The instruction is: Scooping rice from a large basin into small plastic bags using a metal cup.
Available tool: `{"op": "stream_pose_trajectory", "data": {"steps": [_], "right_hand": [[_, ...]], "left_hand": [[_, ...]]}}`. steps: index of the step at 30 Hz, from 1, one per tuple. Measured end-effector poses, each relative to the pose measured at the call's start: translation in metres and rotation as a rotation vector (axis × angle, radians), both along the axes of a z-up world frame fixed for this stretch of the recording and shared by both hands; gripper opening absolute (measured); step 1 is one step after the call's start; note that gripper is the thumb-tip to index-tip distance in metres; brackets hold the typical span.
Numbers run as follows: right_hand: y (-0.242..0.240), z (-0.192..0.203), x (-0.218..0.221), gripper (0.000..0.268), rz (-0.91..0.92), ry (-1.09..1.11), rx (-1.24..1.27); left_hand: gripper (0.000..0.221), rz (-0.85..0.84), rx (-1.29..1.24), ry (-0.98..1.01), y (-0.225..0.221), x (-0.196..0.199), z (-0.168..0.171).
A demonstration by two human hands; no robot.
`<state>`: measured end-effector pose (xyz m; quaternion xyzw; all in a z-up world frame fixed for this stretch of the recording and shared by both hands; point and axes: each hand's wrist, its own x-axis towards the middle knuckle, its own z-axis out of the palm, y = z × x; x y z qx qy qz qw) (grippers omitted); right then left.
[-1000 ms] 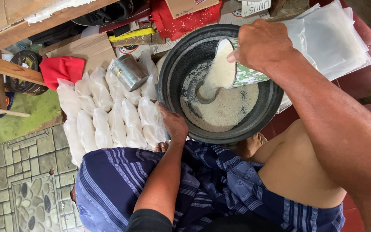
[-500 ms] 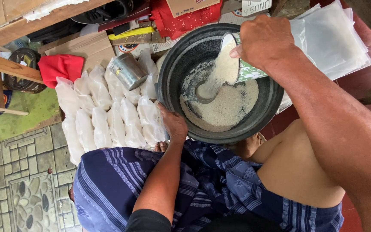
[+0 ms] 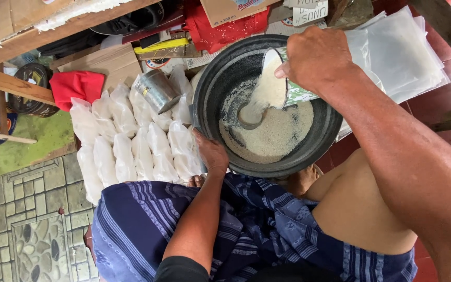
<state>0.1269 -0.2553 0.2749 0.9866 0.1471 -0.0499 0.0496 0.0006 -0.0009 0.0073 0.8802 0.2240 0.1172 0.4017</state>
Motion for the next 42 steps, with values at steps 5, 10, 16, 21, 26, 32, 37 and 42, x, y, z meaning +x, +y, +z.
{"op": "stream_pose_trajectory", "data": {"steps": [5, 10, 16, 21, 26, 32, 37, 42], "right_hand": [[0.003, 0.001, -0.001, 0.047, 0.008, -0.004, 0.038], [0.003, -0.001, 0.001, 0.049, 0.030, -0.054, -0.029], [-0.002, -0.003, 0.004, 0.049, 0.010, -0.070, -0.119], [-0.005, -0.009, 0.004, 0.047, 0.054, -0.146, -0.103], [0.003, 0.001, -0.003, 0.047, 0.066, -0.113, -0.088], [0.014, 0.011, -0.008, 0.047, 0.091, -0.083, -0.106], [0.013, 0.009, -0.007, 0.045, 0.132, -0.124, -0.017], [0.015, 0.005, 0.000, 0.047, 0.097, -0.113, -0.133]], "left_hand": [[0.075, 0.008, 0.029, 0.027, 0.001, 0.000, -0.005], [0.075, 0.007, 0.002, 0.031, 0.001, 0.000, -0.010], [0.077, 0.004, -0.010, 0.053, 0.000, -0.001, 0.000], [0.075, 0.021, -0.002, 0.057, -0.001, 0.000, 0.001], [0.072, 0.022, 0.024, 0.037, -0.002, 0.000, 0.000], [0.072, 0.015, 0.005, 0.010, -0.001, -0.001, -0.001], [0.072, -0.018, -0.018, -0.045, -0.002, -0.002, 0.006], [0.076, 0.001, -0.007, 0.012, -0.001, -0.001, -0.003]]}}
